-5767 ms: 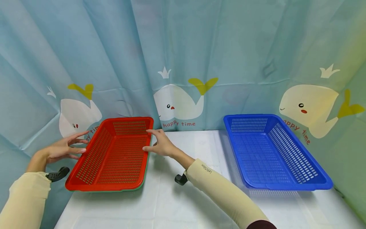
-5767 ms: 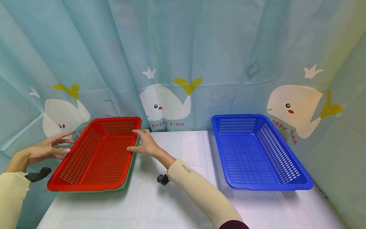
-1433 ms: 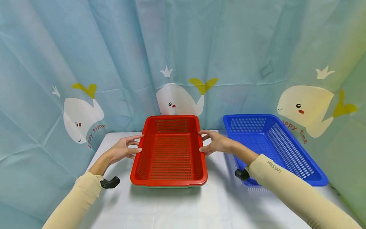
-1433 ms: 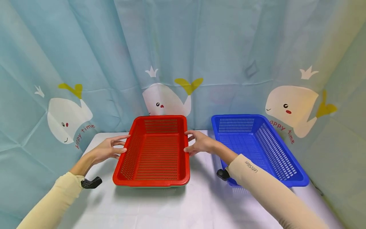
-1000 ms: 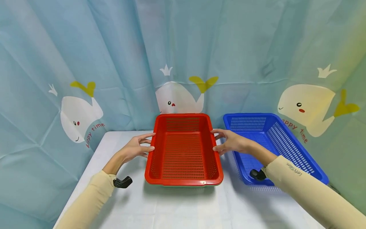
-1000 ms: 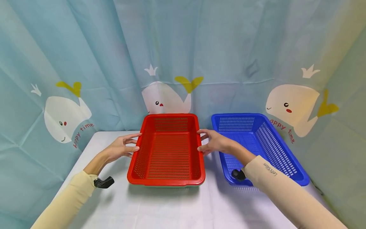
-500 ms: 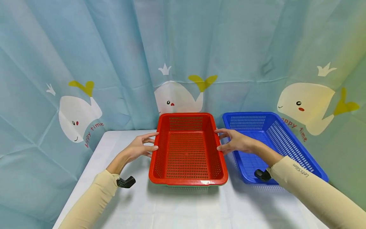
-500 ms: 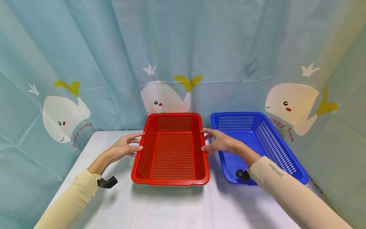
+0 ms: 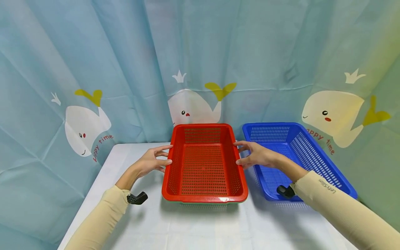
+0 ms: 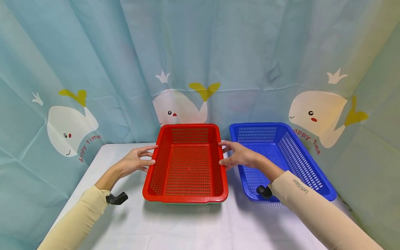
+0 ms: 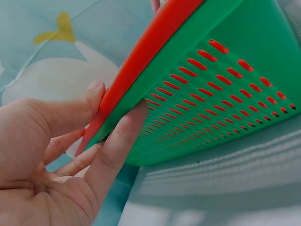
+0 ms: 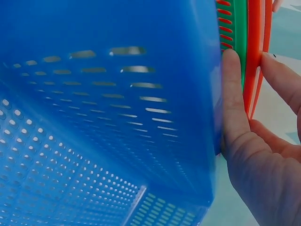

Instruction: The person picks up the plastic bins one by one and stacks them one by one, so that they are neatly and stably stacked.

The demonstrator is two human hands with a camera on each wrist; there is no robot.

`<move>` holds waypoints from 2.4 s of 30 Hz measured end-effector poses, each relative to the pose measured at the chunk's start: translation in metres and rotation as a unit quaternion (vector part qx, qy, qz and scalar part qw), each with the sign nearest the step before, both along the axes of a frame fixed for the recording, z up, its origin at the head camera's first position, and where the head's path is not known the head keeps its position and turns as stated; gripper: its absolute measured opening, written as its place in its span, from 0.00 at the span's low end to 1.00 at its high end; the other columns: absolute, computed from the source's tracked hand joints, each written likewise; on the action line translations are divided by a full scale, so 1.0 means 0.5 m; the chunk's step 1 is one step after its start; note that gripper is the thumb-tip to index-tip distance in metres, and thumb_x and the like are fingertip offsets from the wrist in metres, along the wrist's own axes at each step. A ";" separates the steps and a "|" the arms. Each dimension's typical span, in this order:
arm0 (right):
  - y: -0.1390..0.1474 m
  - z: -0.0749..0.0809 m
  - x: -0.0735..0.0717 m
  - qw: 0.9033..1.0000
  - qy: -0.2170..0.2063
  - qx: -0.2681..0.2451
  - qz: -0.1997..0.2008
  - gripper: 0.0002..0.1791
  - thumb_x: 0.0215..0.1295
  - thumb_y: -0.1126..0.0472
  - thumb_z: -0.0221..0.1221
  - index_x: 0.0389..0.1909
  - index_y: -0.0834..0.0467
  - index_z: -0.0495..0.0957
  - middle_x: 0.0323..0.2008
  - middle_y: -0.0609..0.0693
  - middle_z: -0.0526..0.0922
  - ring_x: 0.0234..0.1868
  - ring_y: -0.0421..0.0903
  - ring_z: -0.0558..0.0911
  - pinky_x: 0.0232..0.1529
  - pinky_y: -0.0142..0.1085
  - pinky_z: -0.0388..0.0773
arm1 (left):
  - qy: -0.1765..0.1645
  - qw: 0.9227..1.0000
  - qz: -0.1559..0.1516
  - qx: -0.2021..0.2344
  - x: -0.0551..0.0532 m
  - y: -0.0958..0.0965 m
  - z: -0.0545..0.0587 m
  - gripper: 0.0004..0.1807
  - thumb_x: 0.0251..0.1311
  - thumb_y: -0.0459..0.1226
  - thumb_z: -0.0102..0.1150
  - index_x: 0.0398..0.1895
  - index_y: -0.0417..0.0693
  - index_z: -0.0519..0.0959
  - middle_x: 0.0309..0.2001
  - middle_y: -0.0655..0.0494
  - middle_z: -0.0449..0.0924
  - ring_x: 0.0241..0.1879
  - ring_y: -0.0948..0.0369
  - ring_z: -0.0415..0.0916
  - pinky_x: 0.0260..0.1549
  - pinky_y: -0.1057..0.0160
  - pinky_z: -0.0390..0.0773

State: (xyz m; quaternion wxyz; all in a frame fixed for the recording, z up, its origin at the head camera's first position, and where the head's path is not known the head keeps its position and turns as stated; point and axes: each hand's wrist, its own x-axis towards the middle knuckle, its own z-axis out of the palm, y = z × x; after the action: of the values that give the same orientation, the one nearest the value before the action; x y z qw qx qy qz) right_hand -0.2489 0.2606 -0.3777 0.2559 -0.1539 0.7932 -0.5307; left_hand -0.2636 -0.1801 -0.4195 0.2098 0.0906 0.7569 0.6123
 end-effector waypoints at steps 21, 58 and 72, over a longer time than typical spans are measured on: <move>0.016 0.039 -0.002 0.994 0.089 0.064 0.027 0.47 0.69 0.56 0.68 0.80 0.58 0.50 0.73 0.72 0.59 0.54 0.61 0.84 0.50 0.53 0.85 | 0.125 0.976 -0.074 -0.164 -0.031 0.008 0.108 0.46 0.64 0.47 0.70 0.81 0.54 0.57 0.69 0.37 0.68 0.56 0.46 0.80 0.46 0.47 0.85; 0.119 0.150 0.002 0.910 0.373 0.139 -0.112 0.46 0.65 0.53 0.70 0.79 0.48 0.57 0.72 0.60 0.65 0.62 0.64 0.77 0.56 0.63 0.78 | 0.325 0.939 -0.032 -0.105 -0.057 0.366 0.190 0.47 0.59 0.62 0.66 0.80 0.74 0.55 0.69 0.53 0.71 0.58 0.52 0.78 0.55 0.50 0.79; 0.249 0.133 0.042 0.891 0.368 0.198 -0.176 0.49 0.64 0.50 0.70 0.80 0.52 0.55 0.71 0.67 0.65 0.59 0.71 0.76 0.52 0.52 0.84 | 0.324 0.940 -0.048 -0.098 -0.033 0.497 0.157 0.47 0.60 0.63 0.64 0.80 0.71 0.56 0.67 0.56 0.72 0.48 0.58 0.78 0.42 0.59 0.80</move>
State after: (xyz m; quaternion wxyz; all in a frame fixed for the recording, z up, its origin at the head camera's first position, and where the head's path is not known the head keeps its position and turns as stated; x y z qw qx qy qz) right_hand -0.2277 0.3848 -0.3112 -0.1266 -0.1427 0.9332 -0.3046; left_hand -0.2798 0.0685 -0.3409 -0.0095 0.2990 0.8352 0.4616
